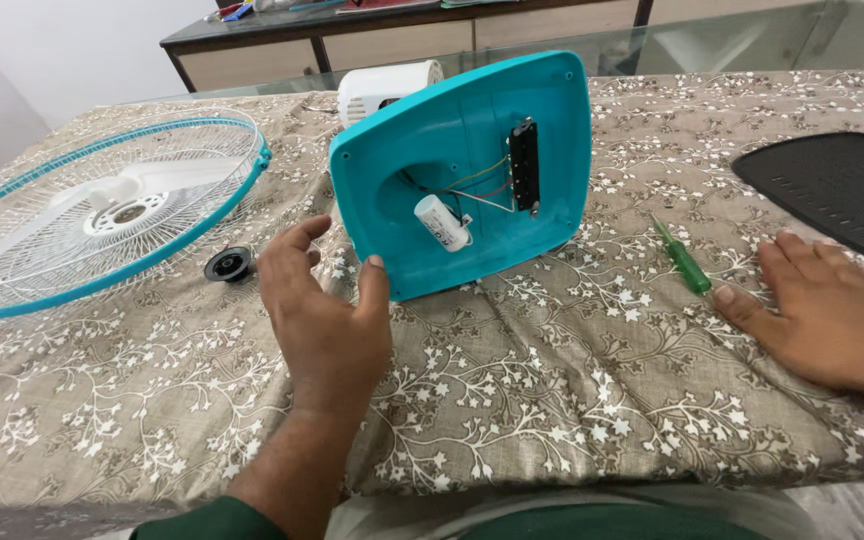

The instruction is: The person works on the internal wiring of a teal electric fan base, using a screwdriver to connect wires to a terminal block and a capacitor. The fan cage and other components are visible on the table, but the person focuses on the electrical connections inside the base.

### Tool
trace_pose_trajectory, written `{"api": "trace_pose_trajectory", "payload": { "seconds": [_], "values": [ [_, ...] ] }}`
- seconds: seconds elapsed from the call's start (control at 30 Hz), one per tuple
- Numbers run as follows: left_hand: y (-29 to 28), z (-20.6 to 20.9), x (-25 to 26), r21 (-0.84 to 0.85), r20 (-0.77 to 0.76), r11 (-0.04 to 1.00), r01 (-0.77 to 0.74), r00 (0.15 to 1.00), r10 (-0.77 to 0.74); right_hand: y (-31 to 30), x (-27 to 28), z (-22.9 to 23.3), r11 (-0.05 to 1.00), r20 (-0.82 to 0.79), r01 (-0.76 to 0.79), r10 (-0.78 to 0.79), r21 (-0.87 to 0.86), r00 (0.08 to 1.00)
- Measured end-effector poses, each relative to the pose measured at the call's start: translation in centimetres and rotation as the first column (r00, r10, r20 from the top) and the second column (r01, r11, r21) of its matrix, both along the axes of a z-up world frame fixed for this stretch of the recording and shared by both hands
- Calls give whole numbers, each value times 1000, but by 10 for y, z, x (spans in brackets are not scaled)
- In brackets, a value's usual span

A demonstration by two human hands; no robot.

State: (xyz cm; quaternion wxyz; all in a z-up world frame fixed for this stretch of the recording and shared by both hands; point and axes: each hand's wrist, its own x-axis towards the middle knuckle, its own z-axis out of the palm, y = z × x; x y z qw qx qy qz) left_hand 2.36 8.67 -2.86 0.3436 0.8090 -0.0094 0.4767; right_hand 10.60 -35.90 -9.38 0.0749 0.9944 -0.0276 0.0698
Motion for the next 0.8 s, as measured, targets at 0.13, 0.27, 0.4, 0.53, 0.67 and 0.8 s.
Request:
{"api": "trace_pose_trajectory", "payload": {
  "seconds": [0.13,0.27,0.4,0.53,0.67,0.8],
  "values": [
    [4,-6,6,-153,-99,987,38,994,-53,-1,-3,0,994,94,-35,45,-103,995],
    [2,-2,14,-225,-251,972,73,959,-130,-33,4,-21,964,512,-239,147,118,846],
    [0,9,29,-218,-304,967,130,933,-194,-96,59,-54,907,557,-233,-3,351,830],
    [7,15,46,-177,-407,973,150,889,-211,-160,127,-75,813,517,-251,-70,525,853],
    [22,23,70,-18,-416,996,91,905,-90,-183,136,-102,737,405,-193,-117,647,907],
    [47,29,84,-29,-382,992,124,916,-126,-182,131,-110,646,412,-211,-176,733,894]
  ]
}}
